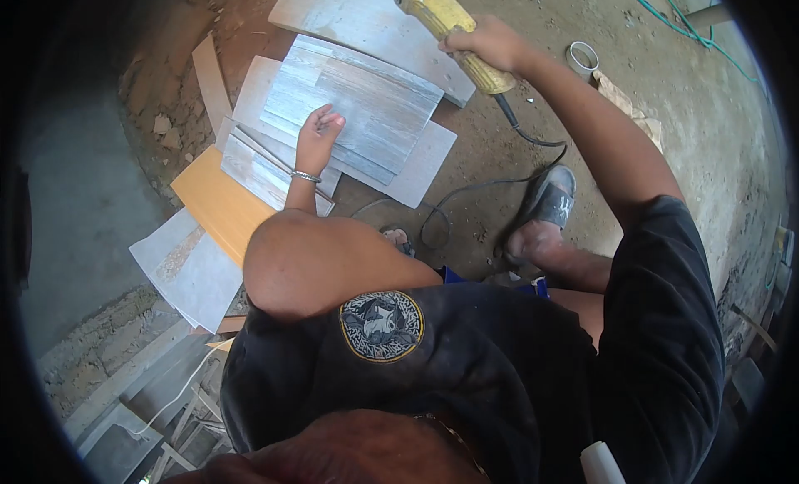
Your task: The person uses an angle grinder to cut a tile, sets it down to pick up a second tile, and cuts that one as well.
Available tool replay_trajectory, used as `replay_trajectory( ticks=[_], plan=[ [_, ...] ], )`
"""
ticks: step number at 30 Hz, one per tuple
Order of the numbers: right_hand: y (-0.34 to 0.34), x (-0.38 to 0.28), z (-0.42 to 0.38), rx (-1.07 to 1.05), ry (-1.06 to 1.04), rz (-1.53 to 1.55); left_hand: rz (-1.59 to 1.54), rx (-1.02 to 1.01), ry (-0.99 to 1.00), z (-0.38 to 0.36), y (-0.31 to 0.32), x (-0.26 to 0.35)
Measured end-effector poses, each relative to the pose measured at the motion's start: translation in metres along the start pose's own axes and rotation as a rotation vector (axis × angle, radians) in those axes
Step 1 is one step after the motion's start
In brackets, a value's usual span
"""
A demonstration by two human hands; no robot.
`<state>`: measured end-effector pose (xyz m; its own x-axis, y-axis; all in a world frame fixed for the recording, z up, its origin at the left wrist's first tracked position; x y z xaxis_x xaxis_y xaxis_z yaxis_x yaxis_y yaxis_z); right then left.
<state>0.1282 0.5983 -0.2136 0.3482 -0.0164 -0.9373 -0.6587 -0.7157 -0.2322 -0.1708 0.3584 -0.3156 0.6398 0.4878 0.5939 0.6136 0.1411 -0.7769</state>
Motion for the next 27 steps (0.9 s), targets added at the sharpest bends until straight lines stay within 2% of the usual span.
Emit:
replay_trajectory(
  ticks=[1, 2, 4, 7, 10, 15, 18, 27],
  plan=[
    [0.019, -0.008, 0.014, -0.017, -0.019, -0.004, -0.484, -0.185, 0.056, 0.008, 0.018, 0.009],
    [0.038, -0.01, 0.031, -0.053, -0.045, -0.045, -0.488, -0.17, 0.065, 0.011, 0.014, 0.023],
    [0.074, -0.013, 0.068, -0.098, -0.1, -0.112, -0.929, -0.251, 0.022, 0.023, 0.01, 0.053],
    [0.13, -0.02, 0.106, -0.243, -0.094, -0.097, -1.128, -0.135, 0.004, 0.055, -0.001, 0.06],
    [0.173, -0.02, 0.135, -0.242, -0.114, -0.181, -1.03, -0.111, -0.006, 0.083, -0.004, 0.042],
    [0.223, -0.013, 0.173, -0.267, -0.196, -0.252, -1.097, -0.05, -0.101, 0.115, -0.012, -0.002],
    [0.237, -0.018, 0.177, -0.265, -0.209, -0.329, -1.075, 0.04, -0.134, 0.123, -0.015, -0.031],
    [0.256, -0.01, 0.184, -0.272, -0.217, -0.288, -1.149, 0.111, -0.088, 0.124, -0.02, -0.043]
  ],
)
Point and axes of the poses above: each hand's wrist, its own z-axis towards the middle knuckle, its own y-axis out of the palm, x = y × z, the point moved 8 cm from there along z, towards the middle knuckle, and after that the axes turned 12 degrees about z, right-handed, at the moved point
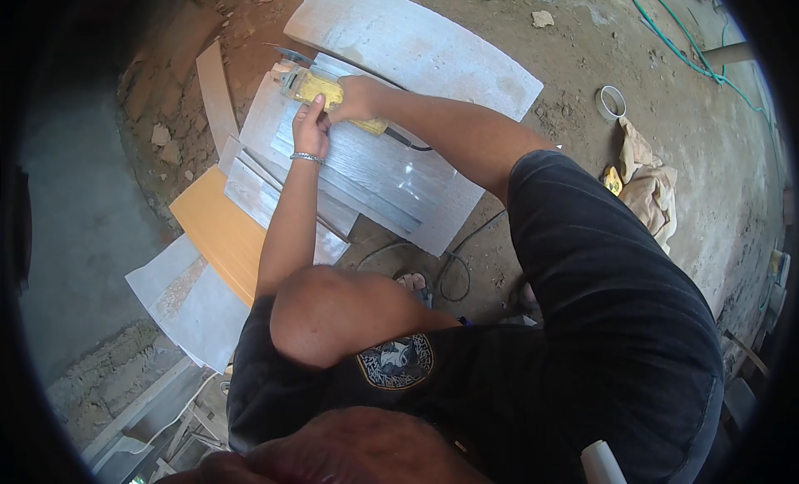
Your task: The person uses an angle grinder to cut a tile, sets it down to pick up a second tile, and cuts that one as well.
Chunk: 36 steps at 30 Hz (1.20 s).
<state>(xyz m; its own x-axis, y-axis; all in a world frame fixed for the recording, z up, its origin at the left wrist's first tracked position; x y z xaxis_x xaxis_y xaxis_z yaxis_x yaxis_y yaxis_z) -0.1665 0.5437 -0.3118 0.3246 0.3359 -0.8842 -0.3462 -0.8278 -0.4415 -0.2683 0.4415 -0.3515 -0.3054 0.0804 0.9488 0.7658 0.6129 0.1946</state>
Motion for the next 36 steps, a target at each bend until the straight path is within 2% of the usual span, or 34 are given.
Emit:
replay_trajectory(
  ticks=[11, 36],
  plan=[
    [0.009, -0.001, -0.01, 0.04, 0.05, 0.069, -0.027, -0.005, 0.056, -0.008, -0.003, -0.001],
    [0.008, 0.011, 0.0, 0.039, 0.117, 0.059, 0.063, -0.025, -0.008, 0.009, -0.014, -0.014]
  ],
)
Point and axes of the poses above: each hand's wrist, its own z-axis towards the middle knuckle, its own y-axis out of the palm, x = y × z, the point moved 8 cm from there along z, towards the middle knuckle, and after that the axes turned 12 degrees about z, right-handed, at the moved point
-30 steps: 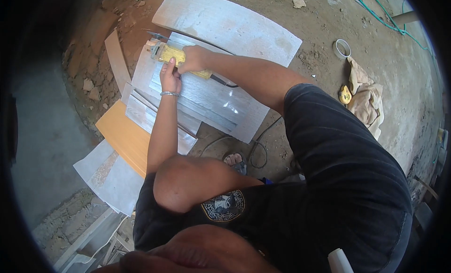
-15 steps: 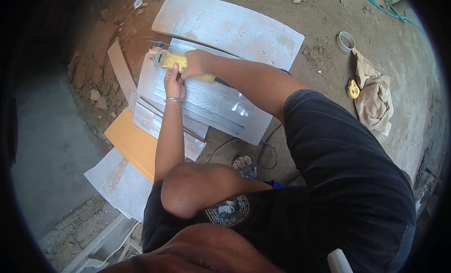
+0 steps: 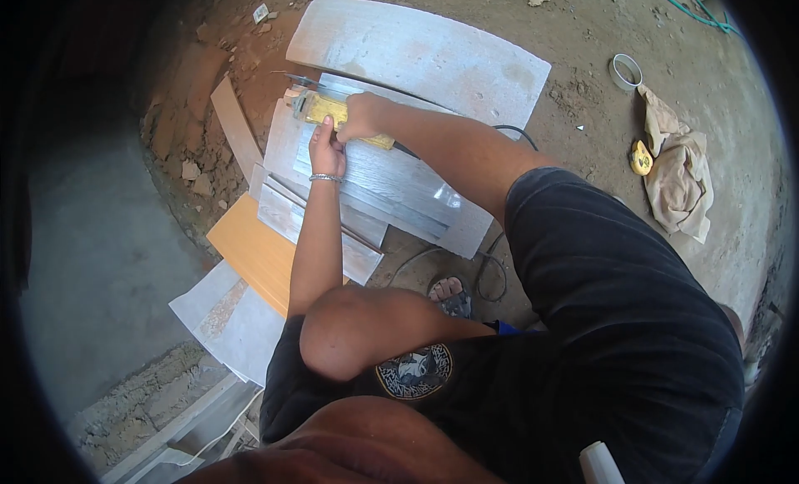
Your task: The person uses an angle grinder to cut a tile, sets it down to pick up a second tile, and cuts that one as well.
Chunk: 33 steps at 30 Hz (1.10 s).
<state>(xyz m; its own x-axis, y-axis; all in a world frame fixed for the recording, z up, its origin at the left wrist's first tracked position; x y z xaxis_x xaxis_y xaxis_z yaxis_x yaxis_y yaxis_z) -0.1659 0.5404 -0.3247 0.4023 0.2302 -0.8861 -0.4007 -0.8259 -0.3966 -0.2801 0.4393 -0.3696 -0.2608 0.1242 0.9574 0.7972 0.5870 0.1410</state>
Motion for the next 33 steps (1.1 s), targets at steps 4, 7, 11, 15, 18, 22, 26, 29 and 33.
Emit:
replay_trajectory(
  ticks=[4, 7, 11, 15, 18, 22, 26, 29, 33],
  plan=[
    [-0.003, -0.007, -0.007, 0.001, 0.014, -0.005, -0.005, 0.057, -0.017, -0.006, 0.005, 0.005],
    [-0.003, -0.009, -0.009, 0.003, 0.012, -0.022, -0.011, 0.055, -0.012, -0.008, 0.007, 0.007],
    [-0.003, -0.009, -0.008, 0.007, 0.006, -0.033, -0.027, 0.045, -0.011, -0.007, 0.007, 0.007],
    [0.0, -0.007, -0.008, -0.02, 0.028, -0.02, -0.023, 0.052, -0.011, -0.006, 0.004, 0.004],
    [-0.004, -0.011, -0.01, 0.019, 0.012, -0.044, -0.024, 0.051, -0.011, -0.007, 0.005, 0.004],
    [-0.005, -0.012, -0.012, 0.008, 0.026, -0.038, -0.028, 0.051, -0.016, -0.005, 0.001, 0.001],
    [-0.002, -0.009, -0.009, -0.019, 0.038, -0.031, -0.009, 0.023, -0.021, -0.003, -0.004, -0.003],
    [-0.001, -0.007, -0.007, -0.025, 0.039, -0.026, 0.014, -0.004, -0.028, -0.002, -0.003, -0.003],
    [-0.001, -0.007, -0.006, -0.02, 0.038, -0.027, -0.034, 0.069, -0.042, -0.013, 0.011, 0.011]
  ],
)
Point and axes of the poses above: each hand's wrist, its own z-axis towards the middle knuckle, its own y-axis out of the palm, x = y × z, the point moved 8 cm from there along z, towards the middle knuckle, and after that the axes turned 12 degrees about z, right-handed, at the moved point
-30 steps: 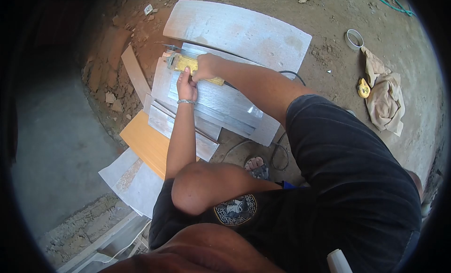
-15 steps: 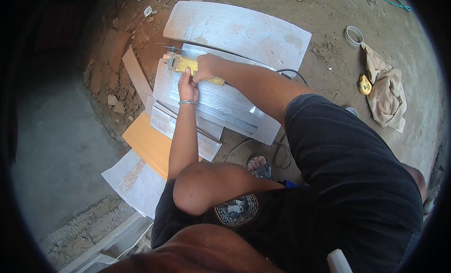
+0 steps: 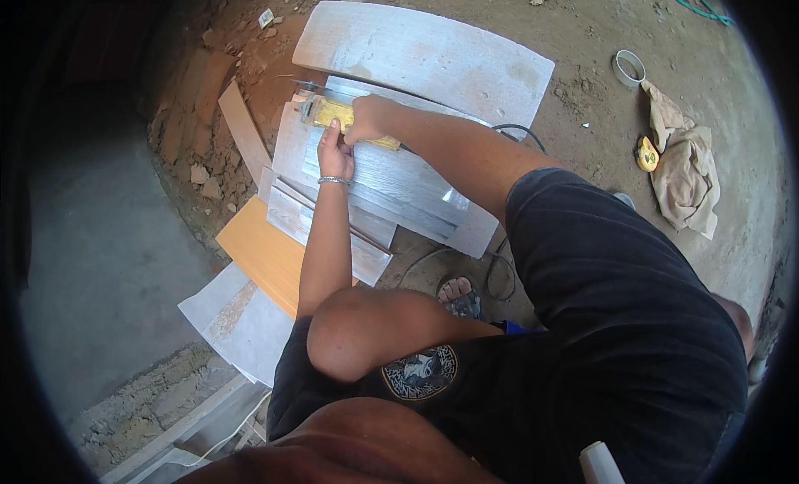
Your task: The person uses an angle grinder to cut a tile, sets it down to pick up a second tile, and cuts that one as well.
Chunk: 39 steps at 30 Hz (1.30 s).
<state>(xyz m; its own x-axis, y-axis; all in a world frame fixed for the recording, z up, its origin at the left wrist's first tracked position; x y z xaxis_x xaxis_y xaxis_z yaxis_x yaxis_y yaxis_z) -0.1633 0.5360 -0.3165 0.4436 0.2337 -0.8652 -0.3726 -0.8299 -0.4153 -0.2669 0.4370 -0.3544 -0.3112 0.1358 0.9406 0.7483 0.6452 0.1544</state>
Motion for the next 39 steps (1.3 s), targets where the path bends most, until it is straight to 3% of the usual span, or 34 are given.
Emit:
replay_trajectory(
  ticks=[12, 28, 30, 31, 33, 34, 36, 39],
  plan=[
    [-0.004, -0.004, -0.003, 0.032, 0.011, -0.008, 0.028, -0.075, -0.004, 0.018, -0.018, -0.021],
    [-0.001, -0.002, 0.0, -0.019, 0.03, 0.02, 0.021, -0.019, -0.025, -0.001, -0.003, -0.002],
    [0.0, -0.002, 0.0, -0.027, 0.033, 0.015, 0.29, 0.237, 0.013, -0.024, -0.018, 0.006],
    [0.0, -0.002, 0.0, -0.022, 0.023, 0.003, 0.289, 0.236, 0.011, -0.036, -0.02, 0.004],
    [-0.002, -0.001, 0.002, -0.015, 0.011, -0.011, 1.109, 0.155, 0.205, -0.06, -0.011, 0.016],
    [-0.001, 0.0, 0.005, -0.008, 0.008, -0.01, 1.109, 0.157, 0.205, -0.076, -0.005, 0.018],
    [0.003, 0.001, 0.006, -0.013, 0.002, -0.008, 1.785, -0.191, 0.206, -0.106, 0.035, 0.007],
    [-0.002, 0.001, 0.007, 0.001, 0.022, 0.018, 1.791, -0.246, 0.092, -0.097, 0.034, -0.001]
  ],
)
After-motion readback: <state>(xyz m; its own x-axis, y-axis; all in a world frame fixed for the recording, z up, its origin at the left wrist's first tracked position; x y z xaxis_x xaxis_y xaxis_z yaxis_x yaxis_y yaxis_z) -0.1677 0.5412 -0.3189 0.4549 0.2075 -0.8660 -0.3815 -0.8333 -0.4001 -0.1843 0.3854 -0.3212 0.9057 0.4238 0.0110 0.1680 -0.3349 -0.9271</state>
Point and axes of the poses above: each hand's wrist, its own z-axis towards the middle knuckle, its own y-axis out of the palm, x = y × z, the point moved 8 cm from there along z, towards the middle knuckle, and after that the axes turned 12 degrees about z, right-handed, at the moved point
